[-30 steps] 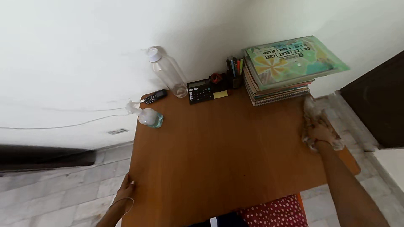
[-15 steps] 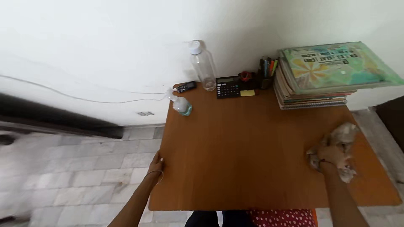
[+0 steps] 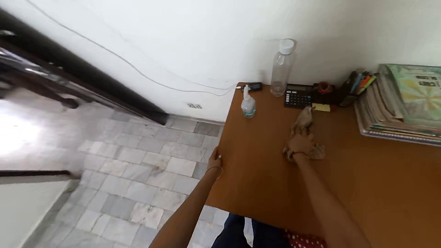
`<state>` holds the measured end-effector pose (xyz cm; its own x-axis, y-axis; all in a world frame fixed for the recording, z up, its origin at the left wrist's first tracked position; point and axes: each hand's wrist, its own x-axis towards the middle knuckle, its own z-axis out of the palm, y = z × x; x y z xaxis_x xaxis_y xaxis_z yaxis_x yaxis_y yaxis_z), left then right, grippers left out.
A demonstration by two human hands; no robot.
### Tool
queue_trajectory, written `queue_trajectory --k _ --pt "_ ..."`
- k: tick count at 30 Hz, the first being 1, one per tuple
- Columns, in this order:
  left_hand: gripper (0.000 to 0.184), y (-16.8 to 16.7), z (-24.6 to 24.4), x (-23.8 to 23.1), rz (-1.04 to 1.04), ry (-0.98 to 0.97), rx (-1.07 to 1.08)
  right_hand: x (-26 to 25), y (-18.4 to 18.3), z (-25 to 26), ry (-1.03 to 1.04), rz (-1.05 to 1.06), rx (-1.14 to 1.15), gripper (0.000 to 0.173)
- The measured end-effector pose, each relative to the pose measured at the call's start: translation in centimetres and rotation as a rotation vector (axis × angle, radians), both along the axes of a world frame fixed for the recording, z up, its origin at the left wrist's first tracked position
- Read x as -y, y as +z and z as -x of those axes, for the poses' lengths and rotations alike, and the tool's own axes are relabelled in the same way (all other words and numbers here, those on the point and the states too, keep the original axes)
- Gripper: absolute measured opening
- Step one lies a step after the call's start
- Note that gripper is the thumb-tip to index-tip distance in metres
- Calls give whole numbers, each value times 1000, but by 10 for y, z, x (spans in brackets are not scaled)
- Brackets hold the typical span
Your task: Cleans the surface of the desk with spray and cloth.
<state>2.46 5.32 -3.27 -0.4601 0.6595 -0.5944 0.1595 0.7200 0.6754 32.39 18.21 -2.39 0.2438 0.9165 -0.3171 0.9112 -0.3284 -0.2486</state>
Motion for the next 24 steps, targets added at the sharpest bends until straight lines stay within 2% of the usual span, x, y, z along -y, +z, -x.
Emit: queue_trajectory --k 5,9,12,14,18,20,22,24 --pt "54 -1 0 -2 106 -44 -36 34 -6 54 229 -17 17 52" --pt "55 -12 4 0 112 -33 37 64 0 82 222 49 22 53" --pt "53 4 7 5 10 -48 145 92 10 114 225 37 -7 53" --pt "54 17 10 14 -40 -6 267 118 16 138 281 40 -33 53" --pt "59 35 19 41 -37 219 470 174 26 175 515 164 -149 56" --pt "55 25 23 67 -22 175 475 199 29 176 620 213 -230 53" --pt "51 13 23 95 -47 49 399 218 27 168 672 181 -233 53" --pt "57 5 20 117 -70 -45 343 223 25 152 647 180 -206 55"
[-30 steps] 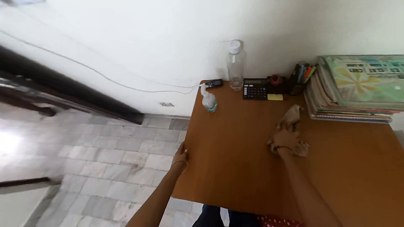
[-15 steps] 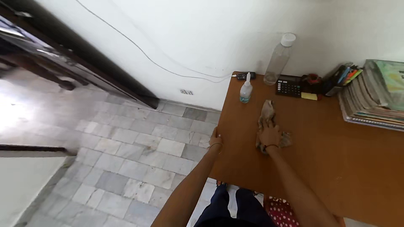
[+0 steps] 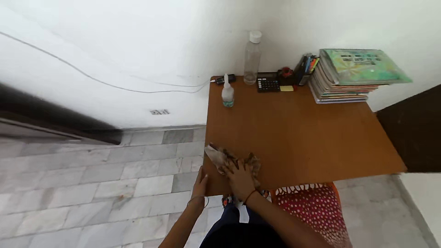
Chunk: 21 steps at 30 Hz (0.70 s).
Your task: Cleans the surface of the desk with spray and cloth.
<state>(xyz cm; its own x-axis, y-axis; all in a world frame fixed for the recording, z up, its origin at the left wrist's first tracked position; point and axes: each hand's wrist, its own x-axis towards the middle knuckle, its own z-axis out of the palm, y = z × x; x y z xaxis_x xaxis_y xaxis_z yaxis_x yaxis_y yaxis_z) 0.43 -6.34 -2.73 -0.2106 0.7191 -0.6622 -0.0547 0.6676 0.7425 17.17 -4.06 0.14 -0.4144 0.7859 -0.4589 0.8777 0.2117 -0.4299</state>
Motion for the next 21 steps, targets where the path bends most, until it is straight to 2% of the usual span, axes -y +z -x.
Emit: queue_trajectory --k 3,9,16,21 --pt "68 -5 -7 11 11 -1 -64 -15 2 -35 -75 49 57 56" --pt "66 -4 -14 10 -19 0 -175 -59 0 -144 -293 -3 162 51" --pt "67 -3 -17 8 51 52 -243 -85 -22 -337 -651 -161 275 49" --pt "68 -2 -20 6 99 112 -237 -76 -22 -485 -934 -149 368 46"
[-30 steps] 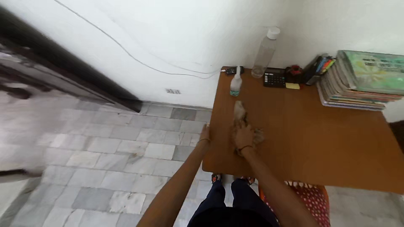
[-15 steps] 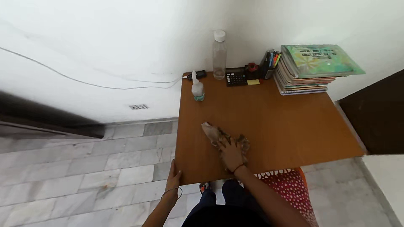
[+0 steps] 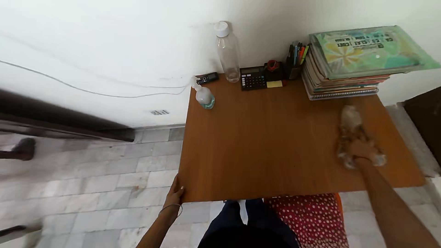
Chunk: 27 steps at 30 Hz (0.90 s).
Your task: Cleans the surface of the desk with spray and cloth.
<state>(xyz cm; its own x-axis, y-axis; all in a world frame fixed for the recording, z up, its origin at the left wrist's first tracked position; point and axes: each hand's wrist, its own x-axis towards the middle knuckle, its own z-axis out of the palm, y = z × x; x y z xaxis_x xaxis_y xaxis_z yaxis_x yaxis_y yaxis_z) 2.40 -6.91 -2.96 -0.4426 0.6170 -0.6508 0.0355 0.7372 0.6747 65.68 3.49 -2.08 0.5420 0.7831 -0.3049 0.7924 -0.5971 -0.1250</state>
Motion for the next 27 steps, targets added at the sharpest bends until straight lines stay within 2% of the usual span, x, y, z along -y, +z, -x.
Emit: queue_trajectory --k 2,4,6,8,15,19,21,23,27 --pt "67 3 -3 -1 24 15 -12 16 -7 -49 -120 19 -3 48" --pt "66 4 -4 -2 23 33 -7 35 -13 -74 -206 19 8 49" --pt "67 3 -3 -1 12 31 11 52 -21 -77 -260 -3 8 50" --pt "68 2 -2 -1 9 36 22 64 -22 -55 -268 -33 0 51" --pt "68 2 2 -1 -2 30 93 85 -5 100 -104 -13 -42 49" --pt "64 2 5 0 -10 19 135 87 18 229 72 125 -89 56" --pt "57 3 7 1 -20 13 155 91 22 299 166 161 -134 59" --pt "52 5 8 3 -21 38 177 97 24 370 295 186 -232 61" --pt "58 8 10 0 -21 113 244 114 26 488 731 181 -448 59"
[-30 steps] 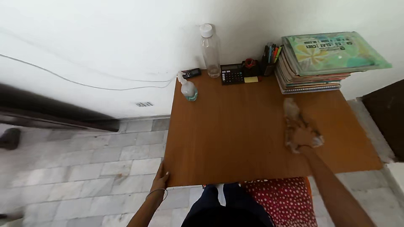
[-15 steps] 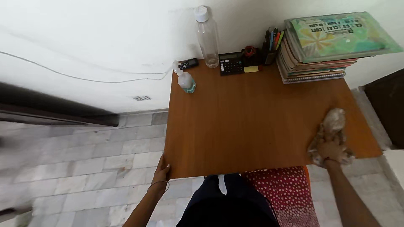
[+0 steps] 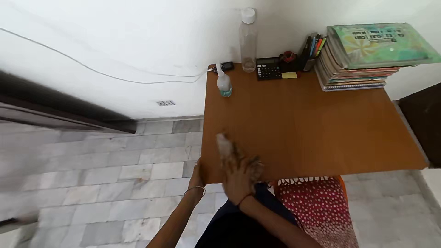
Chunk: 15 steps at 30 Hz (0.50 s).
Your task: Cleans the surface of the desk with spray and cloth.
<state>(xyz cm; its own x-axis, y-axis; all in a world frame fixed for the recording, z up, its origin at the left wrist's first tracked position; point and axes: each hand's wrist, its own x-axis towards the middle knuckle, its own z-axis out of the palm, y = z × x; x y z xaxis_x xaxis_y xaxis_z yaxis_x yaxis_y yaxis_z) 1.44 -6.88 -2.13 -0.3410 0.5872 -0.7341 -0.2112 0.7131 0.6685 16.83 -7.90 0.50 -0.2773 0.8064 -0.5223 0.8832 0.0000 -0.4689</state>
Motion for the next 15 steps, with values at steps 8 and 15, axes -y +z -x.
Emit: queue_trajectory --k 8,15 --pt "68 5 1 -3 -19 -12 104 4 -11 2 220 -10 -156 59" --pt "62 -3 -2 -4 4 -3 -31 31 -27 -180 -197 -128 161 55"
